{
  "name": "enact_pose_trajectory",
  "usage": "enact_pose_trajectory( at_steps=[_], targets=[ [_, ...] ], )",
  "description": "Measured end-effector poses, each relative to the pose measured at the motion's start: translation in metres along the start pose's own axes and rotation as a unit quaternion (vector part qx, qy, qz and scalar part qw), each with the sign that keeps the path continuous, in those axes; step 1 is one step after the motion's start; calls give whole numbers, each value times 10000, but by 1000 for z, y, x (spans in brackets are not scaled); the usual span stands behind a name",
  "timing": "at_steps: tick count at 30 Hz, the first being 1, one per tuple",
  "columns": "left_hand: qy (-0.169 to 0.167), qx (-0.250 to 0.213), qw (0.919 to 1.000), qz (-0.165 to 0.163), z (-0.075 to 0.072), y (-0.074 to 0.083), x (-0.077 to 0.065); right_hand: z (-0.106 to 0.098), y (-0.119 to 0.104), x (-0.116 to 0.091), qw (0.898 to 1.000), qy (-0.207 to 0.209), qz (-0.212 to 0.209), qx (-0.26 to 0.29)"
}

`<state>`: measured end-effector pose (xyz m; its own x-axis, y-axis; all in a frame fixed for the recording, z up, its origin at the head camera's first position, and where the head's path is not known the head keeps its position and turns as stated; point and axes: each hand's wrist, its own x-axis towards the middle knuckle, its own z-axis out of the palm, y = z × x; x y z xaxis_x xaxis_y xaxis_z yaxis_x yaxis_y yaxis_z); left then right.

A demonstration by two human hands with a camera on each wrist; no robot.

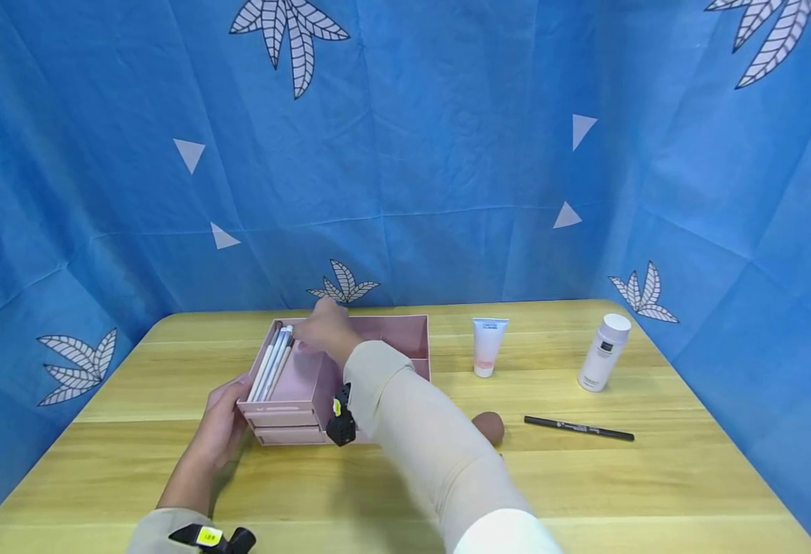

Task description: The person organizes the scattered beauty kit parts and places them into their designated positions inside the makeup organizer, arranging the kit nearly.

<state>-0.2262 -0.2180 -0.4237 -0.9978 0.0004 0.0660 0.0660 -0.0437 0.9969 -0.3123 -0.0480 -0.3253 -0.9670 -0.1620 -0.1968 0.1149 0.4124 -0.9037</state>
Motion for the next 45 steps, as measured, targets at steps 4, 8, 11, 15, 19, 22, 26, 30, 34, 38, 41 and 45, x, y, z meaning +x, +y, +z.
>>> enact_pose_trajectory(
  at_steps=[4,8,11,15,19,22,26,30,34,38,41,45],
  targets=[
    [-22,-24,10000,23,1,-1,1,-12,6,-5,9997,-174,-109,109],
    [0,-36,10000,-1,1,-1,1,-22,13,-9,9983,-408,-198,374],
    [-2,-24,10000,-39,1,-1,0,-29,17,-12,9975,-524,-213,427],
    [5,-20,10000,-33,1,0,0,-38,25,-18,9976,-576,-267,290],
    [12,-43,10000,-8,2,0,-1,-49,36,-23,9974,-602,-399,7],
    [7,-52,10000,-52,2,-1,-1,-58,44,-26,9969,-593,-480,-214],
    [-48,-21,10000,-59,2,0,-1,-68,53,-28,9976,-455,-454,-250],
    [-49,-24,10000,-28,2,1,-1,-77,62,-33,9982,-308,-429,-269],
    [0,-9,10000,-60,2,3,-1,-85,72,-40,9974,-242,-460,-491],
    [-45,2,10000,-56,3,4,-1,-94,79,-49,9983,-313,-338,-353],
    [-67,-23,10000,-63,3,4,-1,-101,84,-57,9989,-414,-199,-106],
    [-35,-50,10000,-35,3,3,-1,-109,95,-67,9984,-531,-183,29]
  ],
)
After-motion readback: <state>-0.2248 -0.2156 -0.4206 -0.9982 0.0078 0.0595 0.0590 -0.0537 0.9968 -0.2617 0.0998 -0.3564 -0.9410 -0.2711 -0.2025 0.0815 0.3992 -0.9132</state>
